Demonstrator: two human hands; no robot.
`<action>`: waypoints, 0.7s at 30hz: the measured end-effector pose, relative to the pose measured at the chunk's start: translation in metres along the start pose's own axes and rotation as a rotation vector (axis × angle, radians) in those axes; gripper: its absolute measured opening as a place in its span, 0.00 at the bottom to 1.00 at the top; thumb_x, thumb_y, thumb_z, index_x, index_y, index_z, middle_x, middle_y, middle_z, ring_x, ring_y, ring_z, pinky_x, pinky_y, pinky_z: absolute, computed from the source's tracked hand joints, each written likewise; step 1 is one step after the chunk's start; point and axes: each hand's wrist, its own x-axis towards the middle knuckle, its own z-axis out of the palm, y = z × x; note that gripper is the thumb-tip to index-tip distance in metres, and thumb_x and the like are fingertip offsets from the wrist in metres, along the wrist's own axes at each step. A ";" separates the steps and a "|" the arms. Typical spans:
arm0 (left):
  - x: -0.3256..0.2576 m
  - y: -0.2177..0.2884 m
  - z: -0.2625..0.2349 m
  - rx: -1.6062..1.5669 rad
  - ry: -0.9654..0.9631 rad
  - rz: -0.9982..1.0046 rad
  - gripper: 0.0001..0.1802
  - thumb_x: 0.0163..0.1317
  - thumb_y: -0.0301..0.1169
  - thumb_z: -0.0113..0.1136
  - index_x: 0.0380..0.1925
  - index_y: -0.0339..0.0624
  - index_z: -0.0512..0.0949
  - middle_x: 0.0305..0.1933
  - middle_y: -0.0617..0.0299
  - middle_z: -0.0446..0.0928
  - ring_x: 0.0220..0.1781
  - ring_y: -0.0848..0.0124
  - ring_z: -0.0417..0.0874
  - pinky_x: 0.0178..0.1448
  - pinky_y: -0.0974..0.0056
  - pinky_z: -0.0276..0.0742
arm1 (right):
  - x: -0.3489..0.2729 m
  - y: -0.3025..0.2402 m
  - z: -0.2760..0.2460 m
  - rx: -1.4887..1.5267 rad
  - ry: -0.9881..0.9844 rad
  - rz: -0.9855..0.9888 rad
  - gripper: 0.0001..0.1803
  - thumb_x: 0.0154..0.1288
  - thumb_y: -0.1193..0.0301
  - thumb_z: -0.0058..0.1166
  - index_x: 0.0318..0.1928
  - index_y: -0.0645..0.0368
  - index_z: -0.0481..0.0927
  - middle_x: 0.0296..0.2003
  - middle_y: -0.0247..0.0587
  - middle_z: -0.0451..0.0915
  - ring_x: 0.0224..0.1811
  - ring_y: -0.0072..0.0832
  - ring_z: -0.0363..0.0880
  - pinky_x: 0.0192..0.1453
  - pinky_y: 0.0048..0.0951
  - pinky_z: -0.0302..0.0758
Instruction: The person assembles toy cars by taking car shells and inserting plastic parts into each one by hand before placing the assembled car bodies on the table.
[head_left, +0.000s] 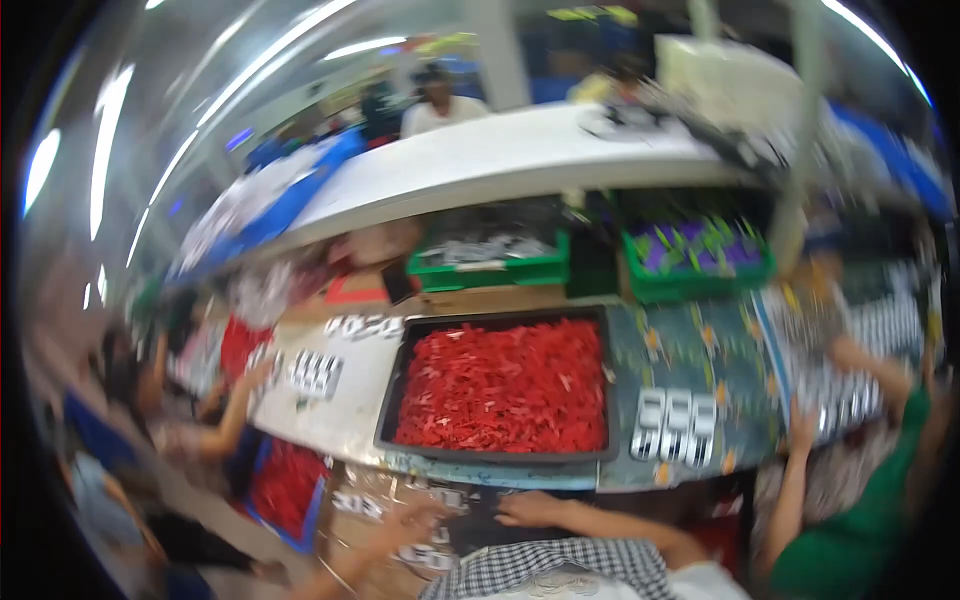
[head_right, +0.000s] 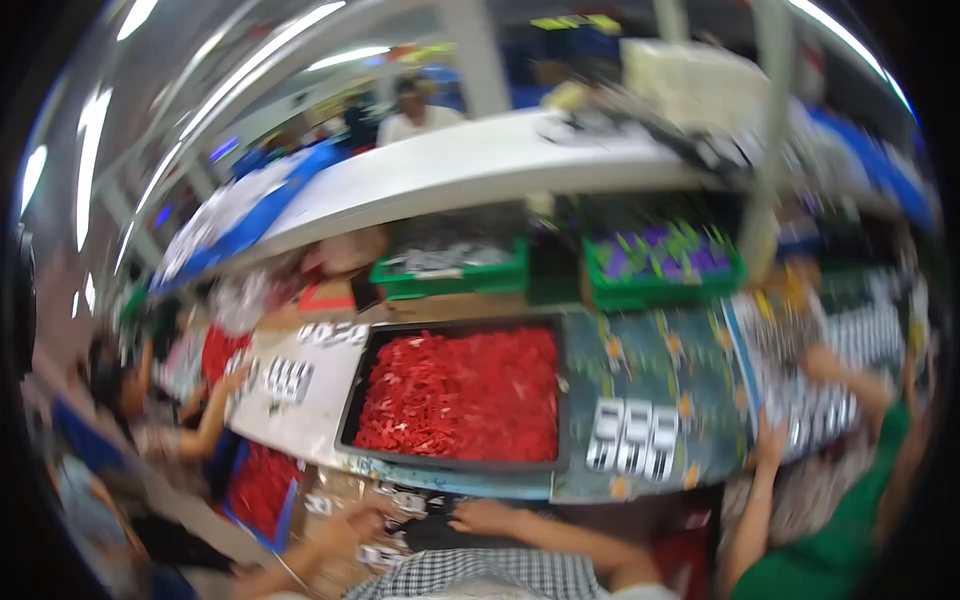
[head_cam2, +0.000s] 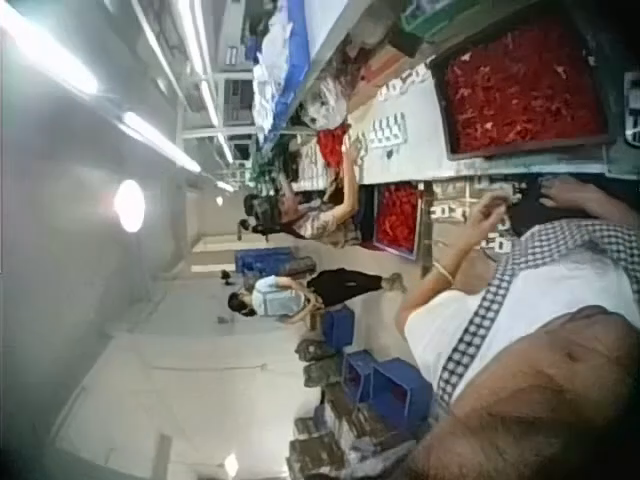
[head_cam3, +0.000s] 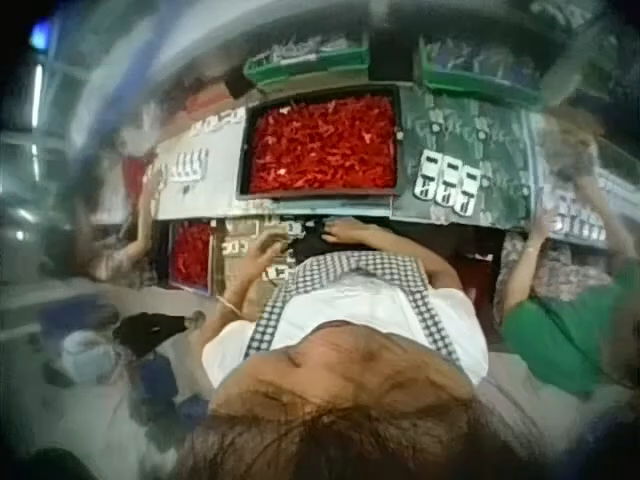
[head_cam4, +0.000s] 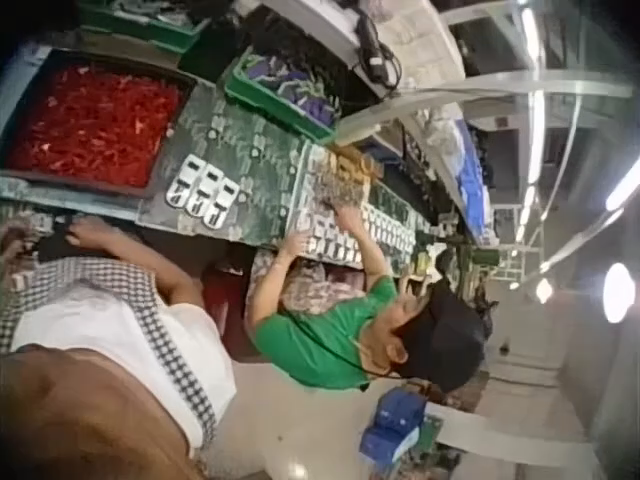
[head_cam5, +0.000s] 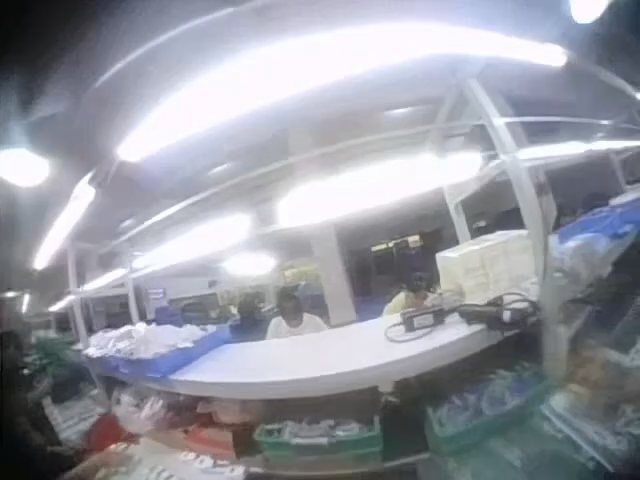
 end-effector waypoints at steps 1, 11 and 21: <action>-0.028 -0.006 0.038 -0.116 0.087 -0.479 0.17 0.61 0.23 0.59 0.51 0.41 0.76 0.51 0.60 0.76 0.56 0.67 0.76 0.56 0.63 0.74 | -0.006 -0.004 0.003 0.073 0.125 -0.045 0.22 0.69 0.53 0.44 0.44 0.60 0.78 0.41 0.50 0.78 0.42 0.45 0.80 0.44 0.44 0.78; -0.055 -0.096 0.064 0.008 0.026 -0.249 0.22 0.57 0.26 0.63 0.53 0.39 0.75 0.48 0.57 0.78 0.48 0.69 0.79 0.51 0.66 0.74 | -0.124 -0.016 -0.107 -0.356 0.990 0.047 0.20 0.50 0.77 0.61 0.47 0.59 0.78 0.48 0.47 0.78 0.49 0.43 0.80 0.51 0.37 0.79; 0.013 -0.012 0.023 0.374 0.128 0.200 0.10 0.58 0.19 0.58 0.40 0.38 0.81 0.40 0.55 0.82 0.42 0.64 0.83 0.46 0.65 0.78 | -0.194 0.023 -0.134 -0.559 0.689 0.553 0.30 0.48 0.71 0.66 0.54 0.57 0.72 0.58 0.49 0.71 0.58 0.44 0.71 0.61 0.42 0.69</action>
